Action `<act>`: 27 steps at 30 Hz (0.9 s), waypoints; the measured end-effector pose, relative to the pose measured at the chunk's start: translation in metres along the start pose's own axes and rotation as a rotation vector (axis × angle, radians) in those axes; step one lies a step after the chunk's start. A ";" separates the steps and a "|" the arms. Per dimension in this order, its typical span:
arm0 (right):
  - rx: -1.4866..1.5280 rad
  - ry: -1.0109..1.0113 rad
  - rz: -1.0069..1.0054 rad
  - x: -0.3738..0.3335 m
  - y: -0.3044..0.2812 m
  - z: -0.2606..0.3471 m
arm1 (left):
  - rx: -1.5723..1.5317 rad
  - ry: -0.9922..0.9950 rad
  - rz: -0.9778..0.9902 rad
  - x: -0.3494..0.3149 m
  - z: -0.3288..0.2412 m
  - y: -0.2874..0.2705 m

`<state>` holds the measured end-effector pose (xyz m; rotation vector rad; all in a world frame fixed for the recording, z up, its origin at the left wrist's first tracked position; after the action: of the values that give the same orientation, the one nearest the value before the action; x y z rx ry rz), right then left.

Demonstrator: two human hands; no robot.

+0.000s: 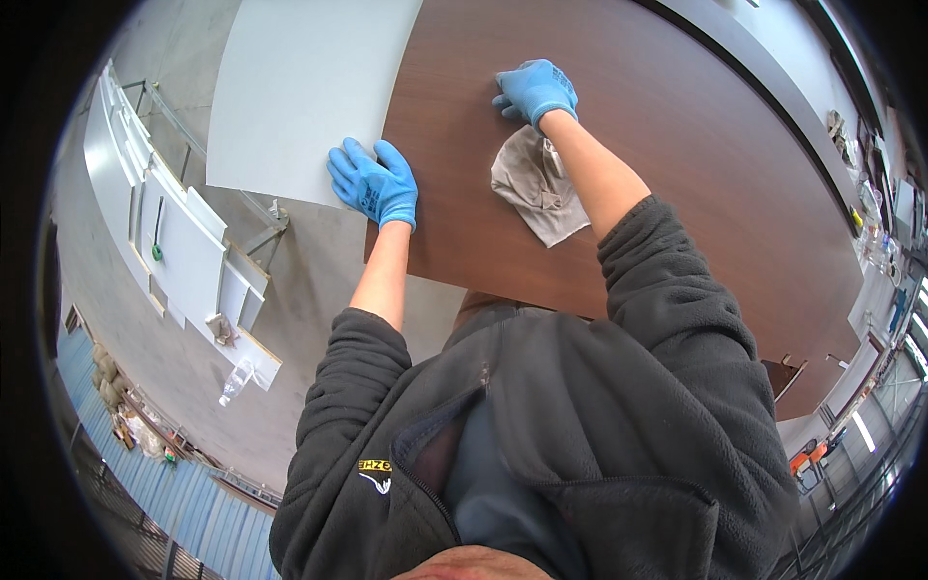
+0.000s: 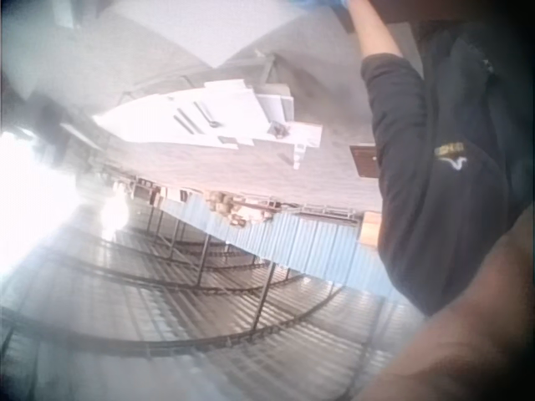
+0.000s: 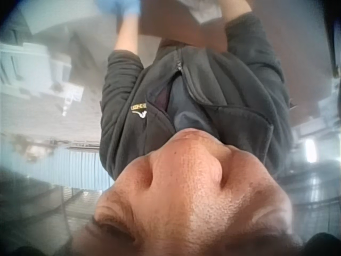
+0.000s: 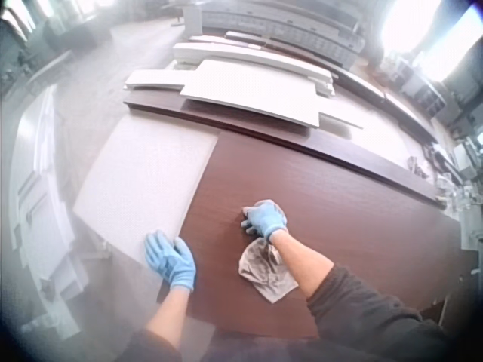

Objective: The person places a large brown wood panel on a workbench, trims its edge with a utility knife, then wipes the surface with a cloth. They pour liquid from a bottle onto the cloth and continue wiping the panel. Finally, they mark the panel with a marker.

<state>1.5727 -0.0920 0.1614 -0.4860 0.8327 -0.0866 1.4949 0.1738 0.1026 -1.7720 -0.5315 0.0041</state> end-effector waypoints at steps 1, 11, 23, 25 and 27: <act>0.003 -0.059 0.000 -0.002 -0.001 -0.001 | 0.017 0.027 -0.041 0.000 0.000 0.001; 0.053 -0.016 -0.001 0.005 0.003 -0.009 | 0.023 0.049 -0.075 0.000 0.004 0.005; 0.014 -0.245 -0.079 -0.008 -0.003 -0.032 | -0.062 0.038 -0.026 -0.004 -0.005 -0.006; -0.067 -0.447 -0.272 -0.025 -0.022 -0.071 | -0.147 0.205 -0.081 -0.016 -0.024 -0.020; 0.006 -0.743 -0.597 -0.031 -0.044 -0.112 | -0.174 0.533 0.069 -0.066 -0.069 -0.034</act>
<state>1.4749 -0.1661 0.1385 -0.6890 -0.0578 -0.4297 1.4435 0.0931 0.1348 -1.8626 -0.0848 -0.4663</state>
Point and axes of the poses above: each hand's wrist, its own x-axis towards the middle knuckle, its own y-axis out of the palm, z = x × y, the point moved 1 cm from there along x, towards the middle knuckle, and after that the axes turned 3 degrees about -y, right-handed, at the moved point
